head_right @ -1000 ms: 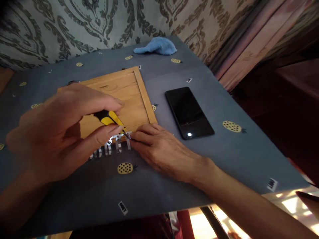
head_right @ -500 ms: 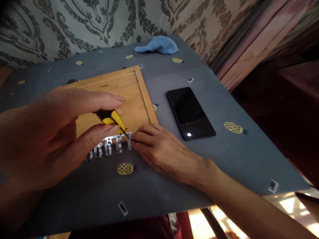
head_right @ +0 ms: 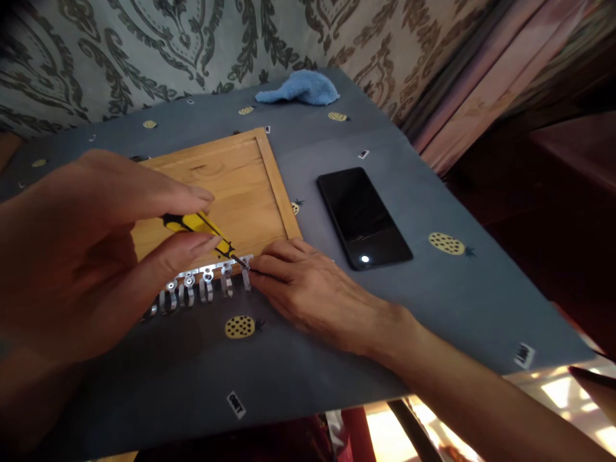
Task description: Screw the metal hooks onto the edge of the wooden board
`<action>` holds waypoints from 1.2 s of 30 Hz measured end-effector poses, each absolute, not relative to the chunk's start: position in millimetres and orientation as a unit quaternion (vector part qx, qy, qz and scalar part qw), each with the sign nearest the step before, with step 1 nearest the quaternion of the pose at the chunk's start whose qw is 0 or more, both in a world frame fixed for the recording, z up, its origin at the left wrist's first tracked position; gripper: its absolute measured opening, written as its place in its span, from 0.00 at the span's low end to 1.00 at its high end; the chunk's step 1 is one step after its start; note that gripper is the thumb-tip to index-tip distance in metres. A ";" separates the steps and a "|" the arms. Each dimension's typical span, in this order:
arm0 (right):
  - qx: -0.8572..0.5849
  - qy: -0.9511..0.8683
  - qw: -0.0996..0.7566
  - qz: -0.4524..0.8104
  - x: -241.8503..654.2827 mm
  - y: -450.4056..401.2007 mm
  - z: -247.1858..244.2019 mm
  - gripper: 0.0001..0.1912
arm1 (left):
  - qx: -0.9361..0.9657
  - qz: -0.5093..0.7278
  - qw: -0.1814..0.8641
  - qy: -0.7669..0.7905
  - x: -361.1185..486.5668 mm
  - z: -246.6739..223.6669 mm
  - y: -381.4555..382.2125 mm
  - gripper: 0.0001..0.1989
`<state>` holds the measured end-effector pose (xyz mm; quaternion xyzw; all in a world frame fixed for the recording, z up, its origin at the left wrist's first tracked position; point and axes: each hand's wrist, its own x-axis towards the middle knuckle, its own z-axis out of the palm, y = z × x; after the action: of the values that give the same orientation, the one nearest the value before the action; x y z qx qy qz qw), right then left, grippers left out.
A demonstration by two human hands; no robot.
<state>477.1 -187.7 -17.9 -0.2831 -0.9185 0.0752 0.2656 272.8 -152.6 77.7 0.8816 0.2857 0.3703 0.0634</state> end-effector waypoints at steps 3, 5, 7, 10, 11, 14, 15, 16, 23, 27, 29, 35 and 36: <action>-0.285 -0.919 0.261 0.081 477.6 -187.5 -17.6 0.14 | 0.879 0.380 0.072 0.280 271.7 81.2 -152.6 0.09; -0.288 -0.918 0.262 0.080 477.5 -187.3 -17.1 0.13 | 0.882 0.380 0.089 0.266 270.2 81.7 -152.1 0.09; -0.285 -0.918 0.263 0.078 477.2 -187.1 -16.5 0.14 | 0.886 0.374 0.102 0.253 268.3 81.2 -150.8 0.10; -0.284 -0.919 0.259 0.081 476.6 -187.0 -15.6 0.14 | 0.886 0.381 0.118 0.238 265.8 80.0 -148.7 0.13; -0.287 -0.918 0.260 0.082 476.4 -187.0 -15.5 0.14 | 0.886 0.384 0.124 0.228 265.2 79.8 -148.4 0.15; -0.294 -0.914 0.264 0.088 475.8 -187.3 -15.5 0.14 | 0.892 0.379 0.128 0.212 265.1 80.4 -148.6 0.16; -0.296 -0.913 0.265 0.090 475.7 -187.4 -15.7 0.14 | 0.893 0.374 0.125 0.215 265.5 80.9 -149.1 0.15; -0.297 -0.912 0.267 0.092 475.6 -187.5 -15.9 0.14 | 0.893 0.374 0.120 0.218 266.1 81.6 -149.6 0.14; -0.298 -0.911 0.264 0.103 476.7 -187.5 -16.2 0.14 | 0.883 0.368 0.113 0.268 265.3 83.0 -150.5 0.12; -0.293 -0.916 0.255 0.099 478.9 -188.2 -17.4 0.14 | 0.890 0.329 0.137 0.284 258.3 84.6 -149.5 0.13; -0.294 -0.916 0.255 0.097 479.7 -188.7 -18.7 0.13 | 0.900 0.317 0.134 0.268 256.3 85.9 -149.3 0.14; -0.300 -0.913 0.261 0.094 480.0 -189.3 -20.6 0.13 | 0.896 0.318 0.115 0.286 256.6 86.1 -149.5 0.13; -0.302 -0.913 0.257 0.095 480.1 -189.3 -20.4 0.13 | 0.896 0.316 0.122 0.285 256.6 85.8 -149.3 0.13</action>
<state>480.1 -189.3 -20.4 -0.3023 -0.9131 0.0948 0.2566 256.6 -149.3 85.8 0.8965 0.2854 0.3162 0.1219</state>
